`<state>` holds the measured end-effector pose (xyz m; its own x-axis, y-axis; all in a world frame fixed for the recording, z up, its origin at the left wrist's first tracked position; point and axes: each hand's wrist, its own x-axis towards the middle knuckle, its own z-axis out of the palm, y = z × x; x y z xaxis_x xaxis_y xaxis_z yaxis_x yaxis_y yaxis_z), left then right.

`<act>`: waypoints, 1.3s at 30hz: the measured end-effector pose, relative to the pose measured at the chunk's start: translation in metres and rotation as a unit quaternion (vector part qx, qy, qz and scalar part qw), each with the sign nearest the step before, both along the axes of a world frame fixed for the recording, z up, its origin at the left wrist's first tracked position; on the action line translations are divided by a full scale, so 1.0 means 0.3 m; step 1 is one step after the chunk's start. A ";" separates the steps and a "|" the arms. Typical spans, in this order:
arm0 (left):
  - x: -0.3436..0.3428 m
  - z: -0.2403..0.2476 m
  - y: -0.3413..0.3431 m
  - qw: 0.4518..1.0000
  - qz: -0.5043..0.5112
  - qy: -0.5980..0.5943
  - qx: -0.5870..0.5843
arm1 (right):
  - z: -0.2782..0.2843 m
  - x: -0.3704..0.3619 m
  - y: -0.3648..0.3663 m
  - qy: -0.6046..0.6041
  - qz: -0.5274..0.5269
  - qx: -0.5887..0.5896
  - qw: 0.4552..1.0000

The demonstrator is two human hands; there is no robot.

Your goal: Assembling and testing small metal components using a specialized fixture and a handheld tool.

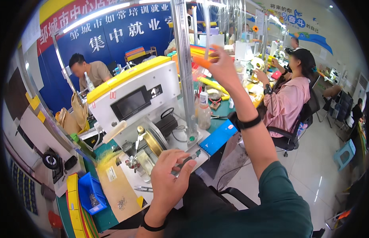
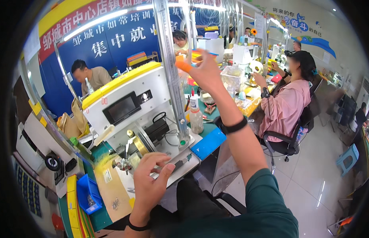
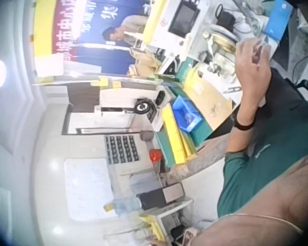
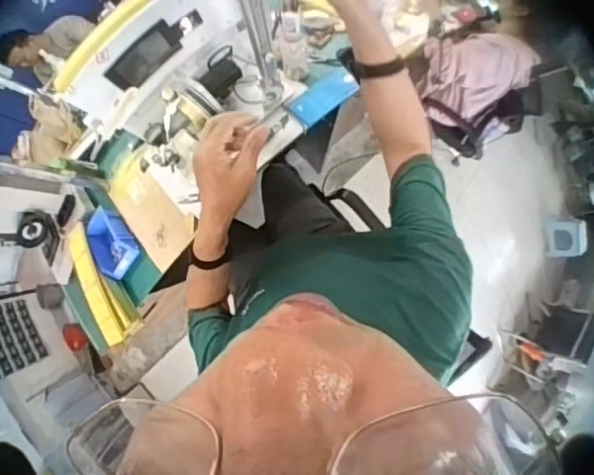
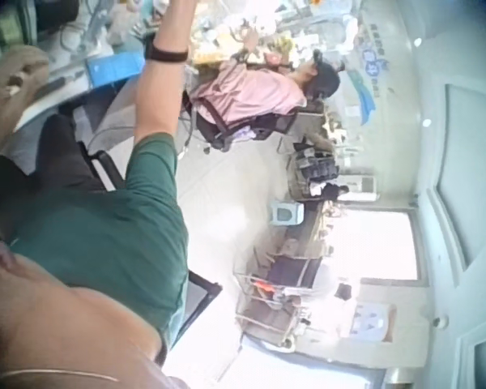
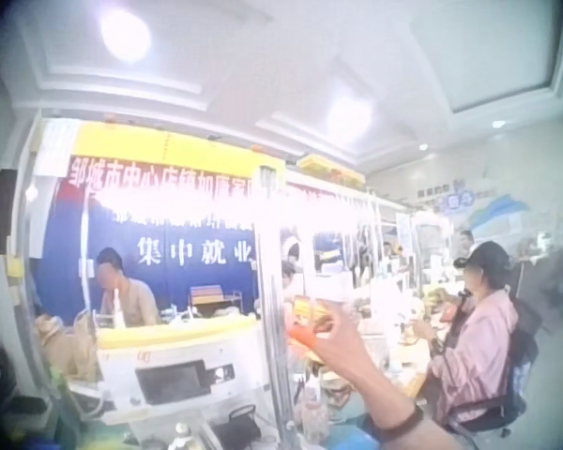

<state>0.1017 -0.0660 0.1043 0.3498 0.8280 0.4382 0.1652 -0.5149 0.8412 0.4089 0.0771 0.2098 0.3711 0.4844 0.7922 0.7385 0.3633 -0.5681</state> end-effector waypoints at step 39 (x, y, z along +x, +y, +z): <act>0.268 0.370 0.292 0.880 -0.204 -0.426 -0.058 | -0.051 0.071 -0.478 -0.013 -0.116 0.051 0.992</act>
